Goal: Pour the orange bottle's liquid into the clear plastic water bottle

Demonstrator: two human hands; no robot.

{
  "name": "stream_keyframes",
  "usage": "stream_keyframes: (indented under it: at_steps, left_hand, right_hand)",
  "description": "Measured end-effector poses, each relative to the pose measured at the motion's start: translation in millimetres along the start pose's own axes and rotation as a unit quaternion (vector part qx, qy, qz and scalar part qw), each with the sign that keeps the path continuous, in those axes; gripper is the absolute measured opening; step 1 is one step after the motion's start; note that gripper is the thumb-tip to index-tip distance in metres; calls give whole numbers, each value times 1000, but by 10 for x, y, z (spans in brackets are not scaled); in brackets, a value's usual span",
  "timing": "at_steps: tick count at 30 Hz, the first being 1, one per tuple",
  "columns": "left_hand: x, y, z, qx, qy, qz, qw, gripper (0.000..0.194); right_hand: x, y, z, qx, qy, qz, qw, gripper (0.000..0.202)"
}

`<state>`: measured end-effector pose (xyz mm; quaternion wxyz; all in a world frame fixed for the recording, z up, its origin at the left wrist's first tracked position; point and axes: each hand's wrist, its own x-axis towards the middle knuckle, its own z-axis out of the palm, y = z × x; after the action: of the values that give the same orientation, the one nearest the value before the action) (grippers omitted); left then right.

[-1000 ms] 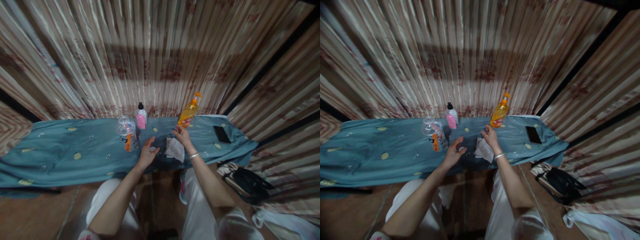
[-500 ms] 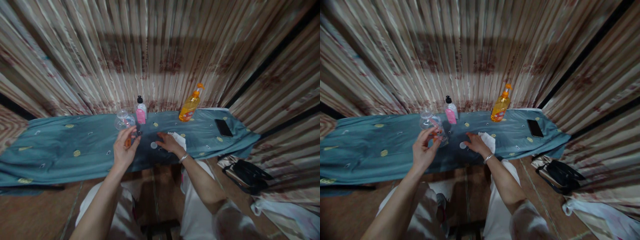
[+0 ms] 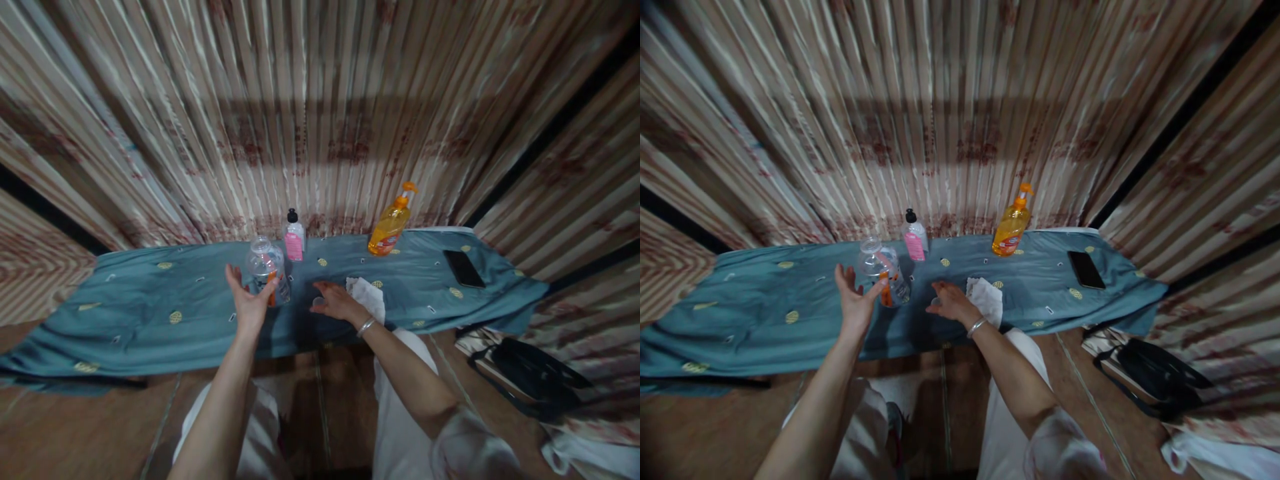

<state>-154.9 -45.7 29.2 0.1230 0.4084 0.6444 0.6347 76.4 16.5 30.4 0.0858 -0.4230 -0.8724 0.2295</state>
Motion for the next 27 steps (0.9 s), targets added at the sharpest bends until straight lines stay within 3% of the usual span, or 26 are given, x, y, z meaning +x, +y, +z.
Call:
stream_keyframes:
  at_steps: [3, 8, 12, 14, 16, 19, 23, 27]
  left_hand:
    - [-16, 7, 24, 9, 4, 17, 1000, 125]
    - [-44, 260, -93, 40, 9, 92, 995, 128]
    - [-132, 459, -181, 124, 8, 286, 950, 111]
    - [-229, 498, -138, 124, -48, 342, 930, 95]
    - [-352, 489, -27, 115, -164, 346, 916, 71]
    - [-516, 417, 192, 113, -244, 329, 905, 46]
    - [-597, 311, 377, 113, -293, 299, 901, 45]
    - [-576, 253, 394, 118, -307, 267, 906, 48]
  right_hand:
    - [38, -50, 28, -11, 14, -10, 1000, 71]
    - [16, 64, -98, -40, 62, 15, 997, 64]
    - [-157, 437, -393, -77, 113, 120, 983, 49]
    - [-283, 657, -534, -94, 117, 174, 973, 41]
    - [-393, 841, -620, -106, 99, 215, 966, 39]
    - [-472, 993, -619, -118, 60, 250, 959, 39]
    - [-416, 997, -481, -125, 13, 262, 957, 41]
    - [-316, 946, -429, -120, 17, 245, 962, 33]
